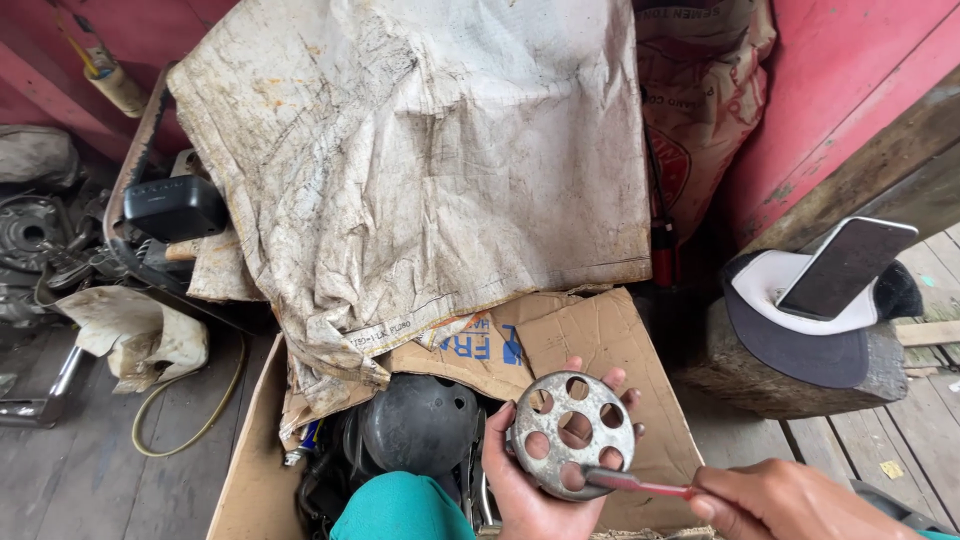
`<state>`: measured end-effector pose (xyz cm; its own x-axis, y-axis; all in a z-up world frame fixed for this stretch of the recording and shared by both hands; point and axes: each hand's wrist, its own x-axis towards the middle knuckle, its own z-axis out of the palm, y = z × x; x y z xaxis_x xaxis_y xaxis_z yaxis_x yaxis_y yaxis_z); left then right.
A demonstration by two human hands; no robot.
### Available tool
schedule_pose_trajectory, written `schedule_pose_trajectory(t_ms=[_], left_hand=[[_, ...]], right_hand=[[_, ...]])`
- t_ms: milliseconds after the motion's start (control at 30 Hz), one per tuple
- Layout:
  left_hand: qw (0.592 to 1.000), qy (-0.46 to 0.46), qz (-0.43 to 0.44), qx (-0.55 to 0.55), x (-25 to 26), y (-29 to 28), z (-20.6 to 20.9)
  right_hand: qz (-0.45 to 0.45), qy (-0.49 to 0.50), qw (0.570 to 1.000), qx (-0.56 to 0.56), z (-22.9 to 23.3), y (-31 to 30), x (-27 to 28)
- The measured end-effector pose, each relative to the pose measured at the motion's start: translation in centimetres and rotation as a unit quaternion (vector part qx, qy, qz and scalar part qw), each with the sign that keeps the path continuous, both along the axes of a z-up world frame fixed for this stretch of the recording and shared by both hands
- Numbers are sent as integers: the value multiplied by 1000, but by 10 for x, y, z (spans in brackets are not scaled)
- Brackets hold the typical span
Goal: The person holds a circular metal part with multiple holes in their left hand and uses a red toothbrush in their right hand to scrub the surface and inside the holes. The person rotates the part to access different areas while scrubbing.
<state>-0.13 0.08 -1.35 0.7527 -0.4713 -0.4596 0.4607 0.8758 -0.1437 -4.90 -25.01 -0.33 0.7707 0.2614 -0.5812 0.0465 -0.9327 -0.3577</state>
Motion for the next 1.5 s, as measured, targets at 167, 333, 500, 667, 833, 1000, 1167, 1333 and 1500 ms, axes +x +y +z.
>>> schedule_pose_trajectory(t_ms=[167, 333, 500, 667, 833, 1000, 1167, 1333, 1500], left_hand=[[1000, -1, 14, 20, 0, -1, 7], [999, -9, 8, -35, 1, -2, -2], [998, 49, 38, -8, 4, -3, 14], [995, 89, 52, -8, 6, 0, 20], [998, 47, 15, -30, 5, 5, 9], [997, 61, 43, -16, 5, 2, 21], [999, 29, 13, -5, 4, 4, 5], [1000, 24, 6, -8, 2, 8, 21], [1000, -10, 8, -21, 0, 6, 6]], right_hand=[[-96, -6, 991, -87, 30, 11, 16], [-85, 25, 995, -48, -13, -4, 2], [-91, 4, 995, -46, -1, -2, 10], [-124, -26, 989, -77, 0, 1, 12], [-89, 59, 992, -64, -13, 9, 2], [-96, -30, 993, -69, 4, 0, 20], [-37, -42, 997, 50, -21, -2, 4], [-26, -34, 999, -28, -14, -10, 6], [-53, -29, 998, -34, -7, 3, 0]])
